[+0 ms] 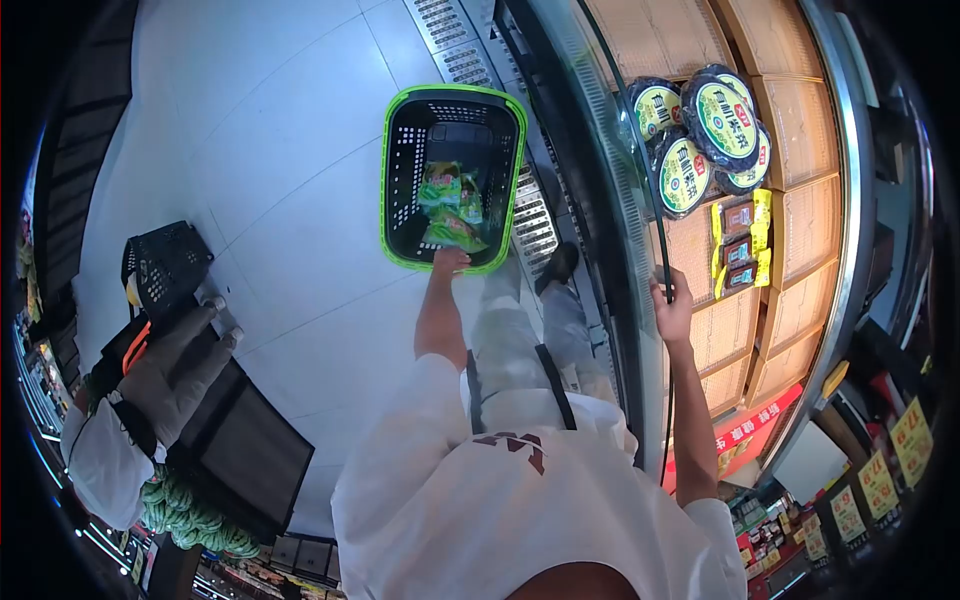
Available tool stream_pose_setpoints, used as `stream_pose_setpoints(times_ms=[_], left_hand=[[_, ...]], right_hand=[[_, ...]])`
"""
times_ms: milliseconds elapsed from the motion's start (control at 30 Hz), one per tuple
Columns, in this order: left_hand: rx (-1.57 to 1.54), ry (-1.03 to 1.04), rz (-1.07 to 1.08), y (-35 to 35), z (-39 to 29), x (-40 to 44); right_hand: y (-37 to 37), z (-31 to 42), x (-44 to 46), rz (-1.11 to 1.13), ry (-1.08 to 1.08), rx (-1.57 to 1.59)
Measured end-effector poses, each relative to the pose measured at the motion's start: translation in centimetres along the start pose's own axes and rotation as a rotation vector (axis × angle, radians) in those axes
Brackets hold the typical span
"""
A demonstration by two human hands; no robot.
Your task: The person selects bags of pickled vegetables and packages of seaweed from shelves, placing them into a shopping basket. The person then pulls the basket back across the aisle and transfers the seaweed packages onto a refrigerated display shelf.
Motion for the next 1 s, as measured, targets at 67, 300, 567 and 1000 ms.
stream_pose_setpoints(times_ms=[67,300,567,1000], left_hand=[[0.158,-0.108,0.042,0.6,2.6,-1.2],[0.933,0.164,-0.088,-0.6,6.7,6.7],[1.832,0.258,-0.265,0.6,3.6,-1.3],[1.835,0.631,0.001,-1.0,-0.4,-12.4]], right_hand=[[-0.3,0.1,-0.2,0.003,0.01,0.0],[0.1,0.7,0.3,0.027,0.002,0.02],[0.1,1.6,0.2,0.06,0.064,0.024],[-0.2,0.8,0.2,0.053,0.051,-0.032]])
Point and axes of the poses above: each hand's wrist, its own x-axis towards the middle knuckle, its own y-axis out of the palm, z = x × y, the point moved 4 cm from there along x, towards the middle knuckle, and after that the axes turned 5 degrees about z, right-handed, at the moved point
